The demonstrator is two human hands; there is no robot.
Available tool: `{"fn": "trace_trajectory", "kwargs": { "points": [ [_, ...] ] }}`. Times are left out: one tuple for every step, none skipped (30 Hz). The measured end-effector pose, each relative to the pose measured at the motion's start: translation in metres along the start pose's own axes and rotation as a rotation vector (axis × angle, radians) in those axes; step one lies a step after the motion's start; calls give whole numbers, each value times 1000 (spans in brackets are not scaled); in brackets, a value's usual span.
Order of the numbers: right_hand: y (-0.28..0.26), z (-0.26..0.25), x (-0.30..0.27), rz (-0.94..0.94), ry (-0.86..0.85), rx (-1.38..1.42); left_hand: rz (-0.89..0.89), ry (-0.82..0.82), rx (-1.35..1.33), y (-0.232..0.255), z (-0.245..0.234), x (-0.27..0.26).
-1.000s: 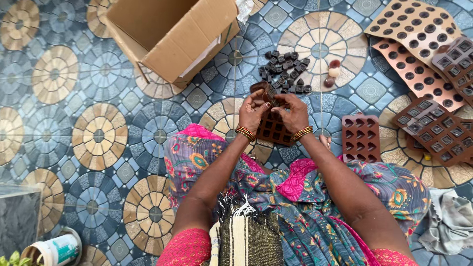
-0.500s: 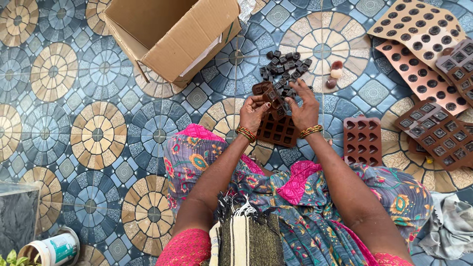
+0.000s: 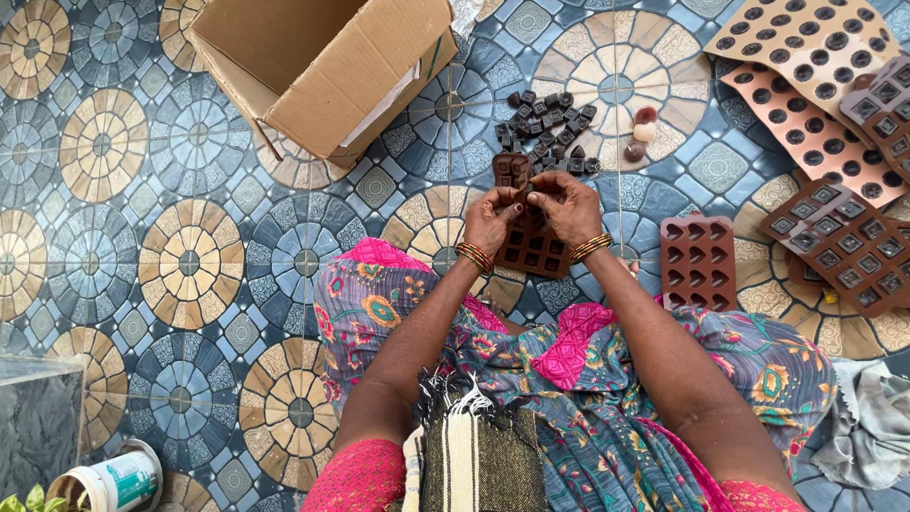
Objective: The person sits on the floor and removes small, dark, square-shaped items from brown silicone molds. They pop the items out one by one and place them into a pile on the floor. The person handles multiple molds and continues the process throughout the clip.
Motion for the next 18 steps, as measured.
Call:
{"fn": "trace_trajectory", "kwargs": {
  "points": [
    [1,1,1,-1,2,63,2,-1,-19,0,0,1],
    [2,2,1,-1,5,126,5,-3,-38,0,0,2],
    [3,3,1,-2,7,190,25,-3,-60,0,-1,2],
    [6,3,1,12,17,206,45,-3,-81,0,-1,3],
    [9,3,0,29,26,222,62,-3,-102,-1,-3,3],
    [13,3,0,46,36,239,61,12,-101,-3,-6,3],
    [16,2,0,52,56,254,60,28,-100,-5,-8,5],
    [19,1,0,58,75,270,59,43,-100,-7,-10,7],
    [22,0,0,64,95,286,46,51,-163,-10,-14,9],
    [23,-3,3,43,120,321,34,58,-227,-12,-17,12],
    [23,-8,5,23,146,357,20,66,-290,-16,-20,14],
    [22,-10,6,3,172,393,33,79,-288,-18,-23,14],
    [22,-13,7,31,172,324,48,91,-286,-18,-25,16],
    [22,-16,6,58,172,255,63,102,-283,-17,-27,17],
    [20,-18,5,84,171,185,100,125,-277,-15,-29,18],
    [9,-20,6,-19,152,69,136,149,-271,-11,-31,19],
    [-2,-18,4,-120,129,-45,172,175,-265,-7,-33,17],
    [-14,-15,2,-222,105,-159,161,176,-305,-5,-35,16]
  ]
}}
Point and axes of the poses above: each hand's wrist, its own x-axis towards the middle knuckle, its own z-axis out of the palm, y = z × x, the point moved 7 cm from there along x, towards the middle knuckle, and after that the axes turned 12 degrees about -z, right-handed, at the moved point
